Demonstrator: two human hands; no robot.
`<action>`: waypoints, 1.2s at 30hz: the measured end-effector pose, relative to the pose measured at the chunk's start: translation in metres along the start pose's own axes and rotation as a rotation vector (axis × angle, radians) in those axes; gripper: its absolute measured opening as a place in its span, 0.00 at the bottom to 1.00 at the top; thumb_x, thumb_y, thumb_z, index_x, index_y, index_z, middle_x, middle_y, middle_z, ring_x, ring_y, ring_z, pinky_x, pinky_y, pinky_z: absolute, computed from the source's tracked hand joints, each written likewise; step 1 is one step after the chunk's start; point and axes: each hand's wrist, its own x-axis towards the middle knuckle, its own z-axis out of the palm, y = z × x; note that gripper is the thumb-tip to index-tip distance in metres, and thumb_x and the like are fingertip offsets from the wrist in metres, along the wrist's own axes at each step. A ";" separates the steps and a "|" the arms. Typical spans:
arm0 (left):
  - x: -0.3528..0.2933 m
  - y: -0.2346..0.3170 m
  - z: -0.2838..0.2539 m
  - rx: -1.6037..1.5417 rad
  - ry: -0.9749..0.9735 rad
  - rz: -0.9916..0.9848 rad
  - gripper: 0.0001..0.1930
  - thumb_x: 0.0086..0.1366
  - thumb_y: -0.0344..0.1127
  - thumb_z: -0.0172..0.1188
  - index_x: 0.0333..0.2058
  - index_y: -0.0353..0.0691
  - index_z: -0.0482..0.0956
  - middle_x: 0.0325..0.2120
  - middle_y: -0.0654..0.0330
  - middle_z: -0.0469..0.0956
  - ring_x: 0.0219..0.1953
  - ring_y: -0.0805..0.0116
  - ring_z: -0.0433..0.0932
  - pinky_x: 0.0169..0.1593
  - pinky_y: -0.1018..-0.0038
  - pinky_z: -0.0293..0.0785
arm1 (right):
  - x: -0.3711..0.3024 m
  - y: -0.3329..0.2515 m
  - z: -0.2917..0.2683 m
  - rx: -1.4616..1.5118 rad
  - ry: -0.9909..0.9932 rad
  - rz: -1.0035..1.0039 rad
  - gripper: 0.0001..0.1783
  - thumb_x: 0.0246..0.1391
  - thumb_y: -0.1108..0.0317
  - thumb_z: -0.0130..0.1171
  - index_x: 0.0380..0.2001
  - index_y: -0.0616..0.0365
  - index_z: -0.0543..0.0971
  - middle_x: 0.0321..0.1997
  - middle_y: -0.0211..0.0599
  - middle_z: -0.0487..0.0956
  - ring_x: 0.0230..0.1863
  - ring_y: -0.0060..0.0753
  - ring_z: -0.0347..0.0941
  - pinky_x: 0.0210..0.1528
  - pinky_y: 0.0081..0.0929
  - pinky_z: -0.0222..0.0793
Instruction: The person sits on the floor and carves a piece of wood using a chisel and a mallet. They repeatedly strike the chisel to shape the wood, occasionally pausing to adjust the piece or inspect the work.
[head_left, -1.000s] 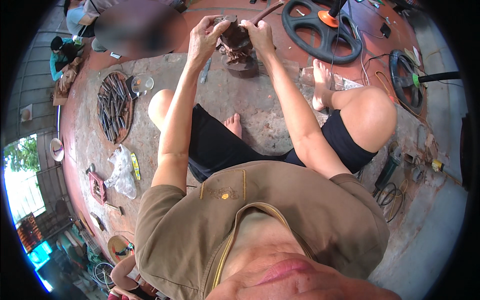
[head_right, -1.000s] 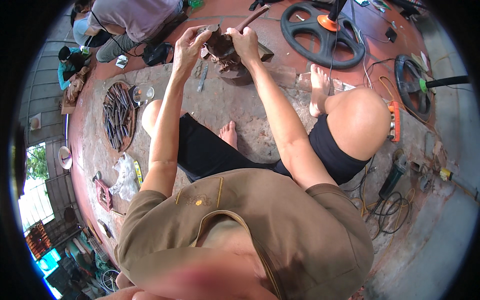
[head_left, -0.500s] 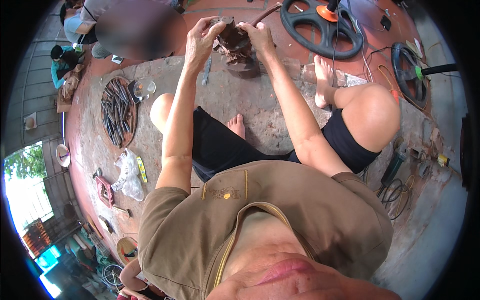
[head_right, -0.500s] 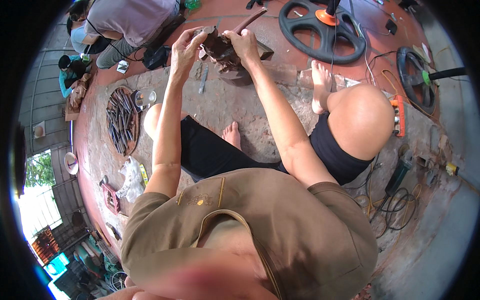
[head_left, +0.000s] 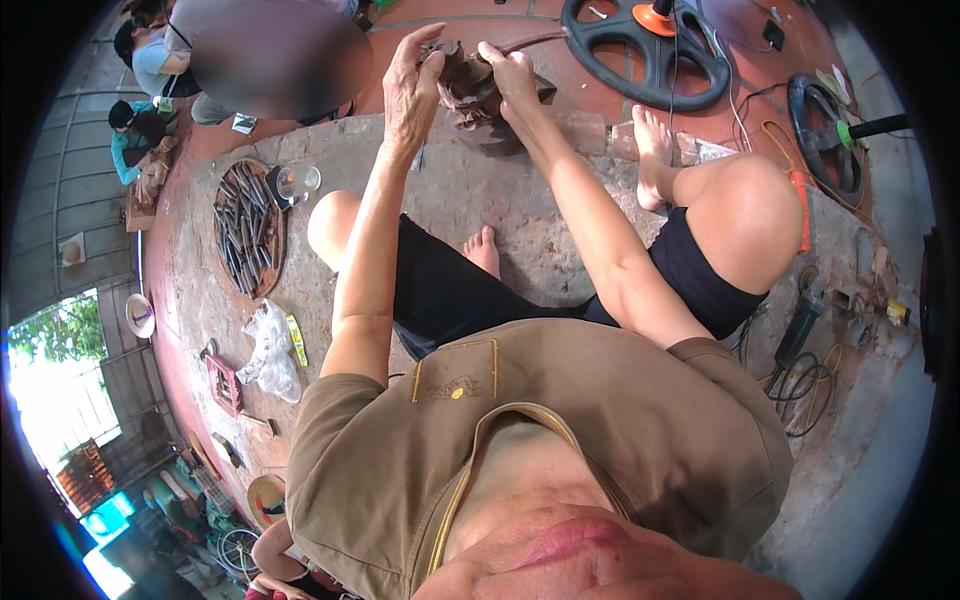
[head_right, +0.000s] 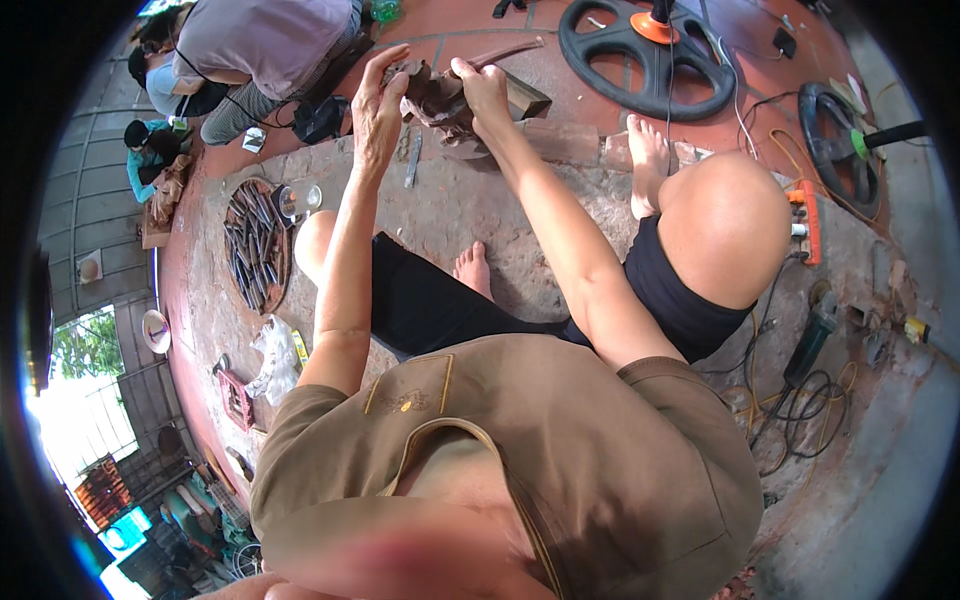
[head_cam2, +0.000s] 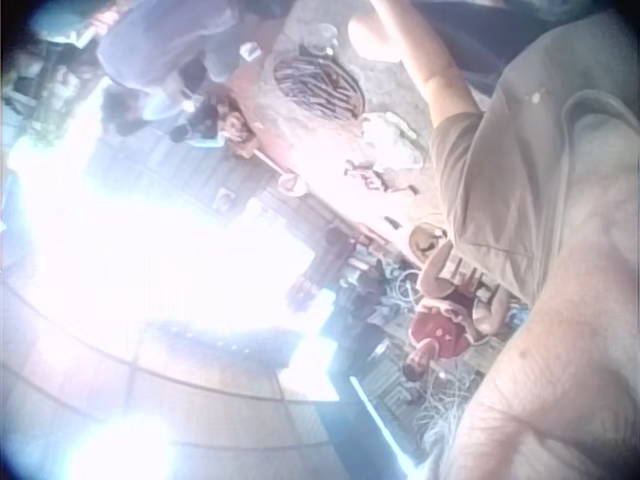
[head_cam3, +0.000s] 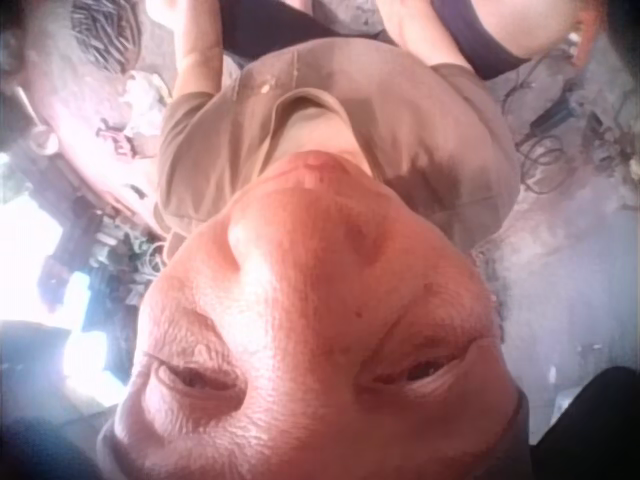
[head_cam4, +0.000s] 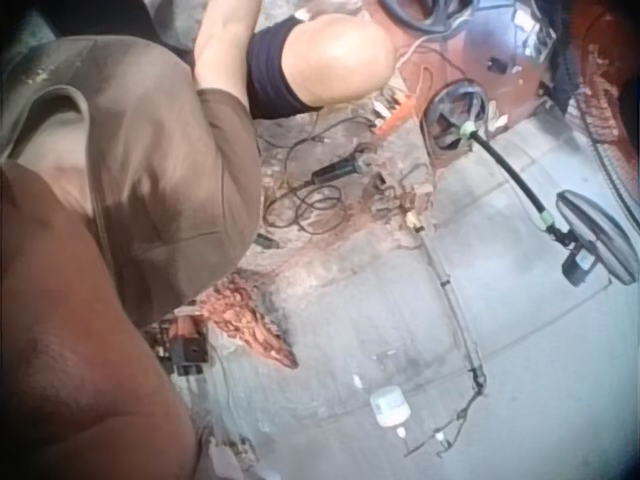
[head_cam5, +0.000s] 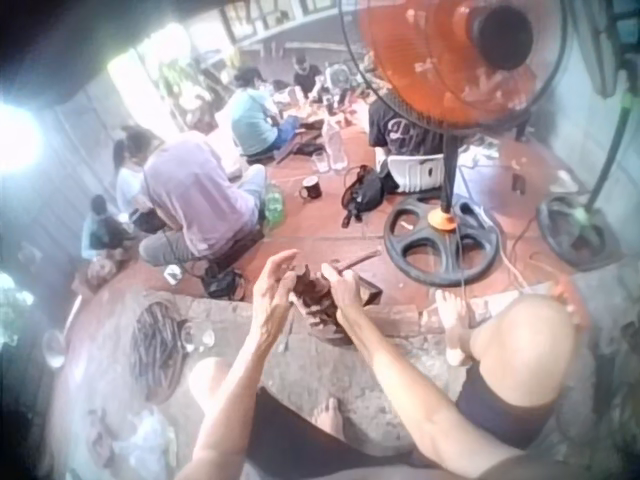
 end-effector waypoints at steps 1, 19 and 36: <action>-0.001 -0.001 0.001 0.059 0.005 0.050 0.15 0.62 0.36 0.54 0.47 0.39 0.77 0.46 0.50 0.75 0.46 0.57 0.75 0.51 0.67 0.70 | -0.006 0.000 0.002 0.028 0.031 0.009 0.13 0.56 0.64 0.60 0.25 0.65 0.80 0.25 0.36 0.80 0.26 0.23 0.75 0.28 0.26 0.69; -0.002 -0.020 -0.010 -0.421 0.274 -0.361 0.06 0.57 0.29 0.61 0.33 0.33 0.79 0.28 0.62 0.78 0.31 0.77 0.77 0.37 0.80 0.72 | -0.042 0.067 -0.024 0.251 0.000 0.211 0.12 0.51 0.65 0.69 0.32 0.62 0.80 0.28 0.33 0.80 0.26 0.25 0.76 0.26 0.21 0.72; -0.009 -0.014 -0.001 -0.286 0.276 -0.274 0.06 0.58 0.29 0.59 0.32 0.32 0.77 0.26 0.64 0.76 0.29 0.78 0.73 0.35 0.81 0.69 | -0.042 0.042 -0.005 0.084 -0.042 0.091 0.08 0.49 0.69 0.66 0.27 0.64 0.81 0.25 0.35 0.81 0.22 0.21 0.74 0.22 0.19 0.66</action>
